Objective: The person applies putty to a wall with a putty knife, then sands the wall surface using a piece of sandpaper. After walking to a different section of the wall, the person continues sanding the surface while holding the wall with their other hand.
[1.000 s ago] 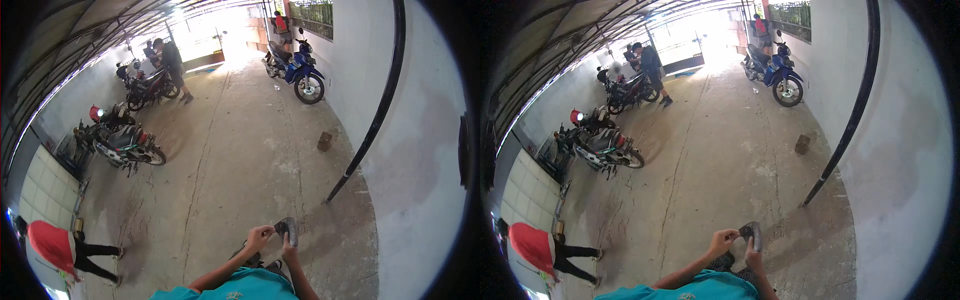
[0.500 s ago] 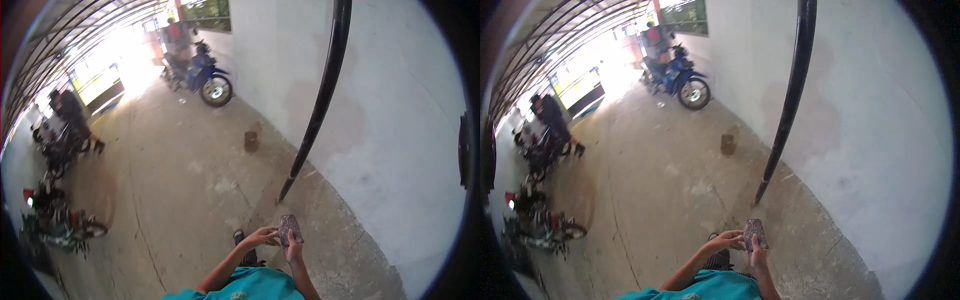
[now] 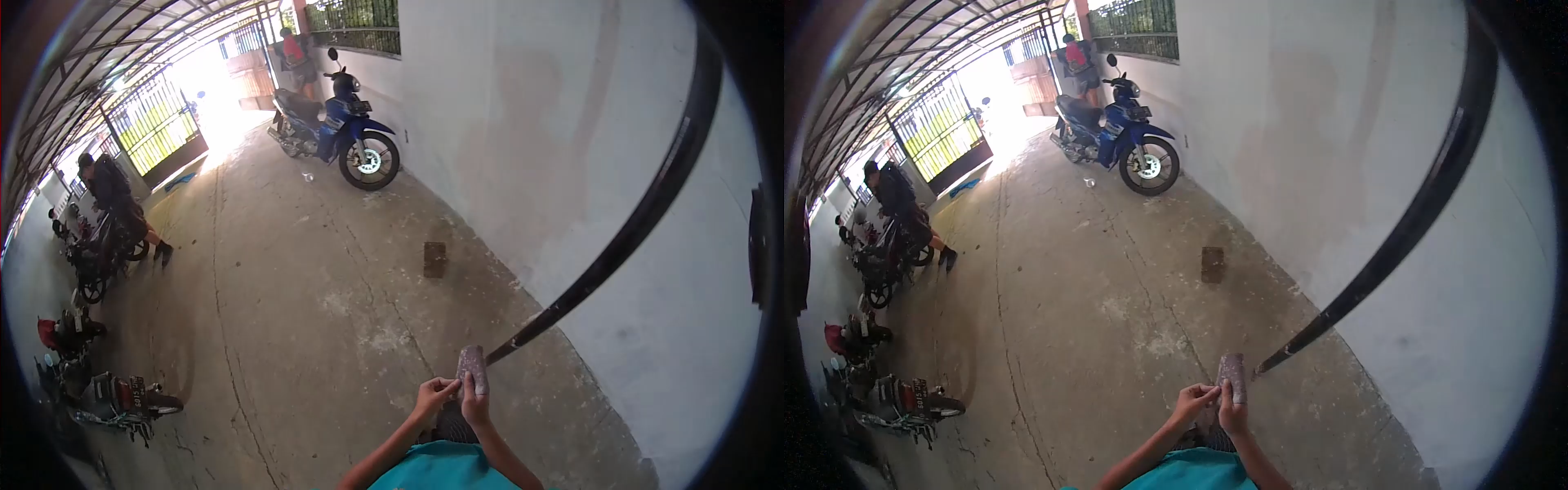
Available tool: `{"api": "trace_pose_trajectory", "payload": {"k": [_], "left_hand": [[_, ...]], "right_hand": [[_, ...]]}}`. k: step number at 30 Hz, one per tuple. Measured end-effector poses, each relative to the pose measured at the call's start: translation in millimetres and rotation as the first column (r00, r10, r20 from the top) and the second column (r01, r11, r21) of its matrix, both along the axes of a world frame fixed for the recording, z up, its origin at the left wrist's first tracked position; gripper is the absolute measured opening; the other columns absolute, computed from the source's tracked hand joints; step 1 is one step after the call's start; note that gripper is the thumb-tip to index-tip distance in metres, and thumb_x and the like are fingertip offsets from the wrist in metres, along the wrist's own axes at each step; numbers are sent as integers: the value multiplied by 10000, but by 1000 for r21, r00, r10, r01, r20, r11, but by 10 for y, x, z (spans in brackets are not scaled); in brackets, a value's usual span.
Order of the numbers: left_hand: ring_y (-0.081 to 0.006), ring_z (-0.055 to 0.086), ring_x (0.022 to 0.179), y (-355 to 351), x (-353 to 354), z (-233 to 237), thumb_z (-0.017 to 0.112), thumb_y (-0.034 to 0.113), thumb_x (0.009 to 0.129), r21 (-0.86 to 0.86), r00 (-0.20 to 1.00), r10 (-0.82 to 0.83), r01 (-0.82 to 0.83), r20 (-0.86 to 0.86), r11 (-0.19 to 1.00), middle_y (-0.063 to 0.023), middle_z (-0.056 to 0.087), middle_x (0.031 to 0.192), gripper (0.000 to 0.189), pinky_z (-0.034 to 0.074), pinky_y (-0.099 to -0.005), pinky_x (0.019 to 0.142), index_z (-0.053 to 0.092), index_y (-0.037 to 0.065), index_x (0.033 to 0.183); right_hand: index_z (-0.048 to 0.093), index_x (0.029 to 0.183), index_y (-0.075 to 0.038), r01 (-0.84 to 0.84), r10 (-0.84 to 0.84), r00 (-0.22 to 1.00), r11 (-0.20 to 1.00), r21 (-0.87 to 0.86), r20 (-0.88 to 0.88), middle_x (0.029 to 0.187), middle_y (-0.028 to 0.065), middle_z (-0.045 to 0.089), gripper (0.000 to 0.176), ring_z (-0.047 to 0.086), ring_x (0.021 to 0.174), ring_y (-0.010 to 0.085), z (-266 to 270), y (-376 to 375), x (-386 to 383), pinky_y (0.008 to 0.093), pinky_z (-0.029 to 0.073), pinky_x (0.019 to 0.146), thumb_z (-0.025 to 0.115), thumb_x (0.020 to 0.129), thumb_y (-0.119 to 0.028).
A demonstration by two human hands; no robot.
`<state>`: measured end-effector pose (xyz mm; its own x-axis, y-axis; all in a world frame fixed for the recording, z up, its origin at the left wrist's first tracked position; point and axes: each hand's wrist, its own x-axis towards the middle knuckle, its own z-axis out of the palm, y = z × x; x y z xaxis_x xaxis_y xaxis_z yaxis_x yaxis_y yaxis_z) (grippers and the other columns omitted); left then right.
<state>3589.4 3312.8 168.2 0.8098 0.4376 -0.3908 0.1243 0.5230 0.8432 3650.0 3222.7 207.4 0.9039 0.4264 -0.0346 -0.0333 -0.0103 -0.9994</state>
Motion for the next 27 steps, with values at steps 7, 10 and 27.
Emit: {"api": "trace_pose_trajectory", "payload": {"k": [7,10,27], "left_hand": [[-84,563,678,1021,364,-427,671,146,794,129,962,268,-273,53,953,-44,626,763,162,464,-230,623,608,3,838],[-114,577,675,1568,557,-426,632,82,806,187,921,376,-389,107,902,-60,618,751,93,479,-262,638,570,14,800],[-173,597,873,4192,2698,-225,511,174,902,84,986,-164,165,-21,983,-124,580,1067,349,459,-283,765,460,-32,1180]], "right_hand": [[412,1244,27,-194,209,961,976,-98,181,1264,198,442,358,433,1174,296,-633,1037,602,315,335,967,406,927,-140],[418,1251,-3,-508,510,823,858,-77,250,1275,223,419,435,445,1155,326,-591,1629,944,329,374,936,425,817,21],[552,1034,3,-455,454,890,890,38,35,955,195,606,213,599,896,276,-581,3808,3156,337,451,753,460,906,-141]]}}
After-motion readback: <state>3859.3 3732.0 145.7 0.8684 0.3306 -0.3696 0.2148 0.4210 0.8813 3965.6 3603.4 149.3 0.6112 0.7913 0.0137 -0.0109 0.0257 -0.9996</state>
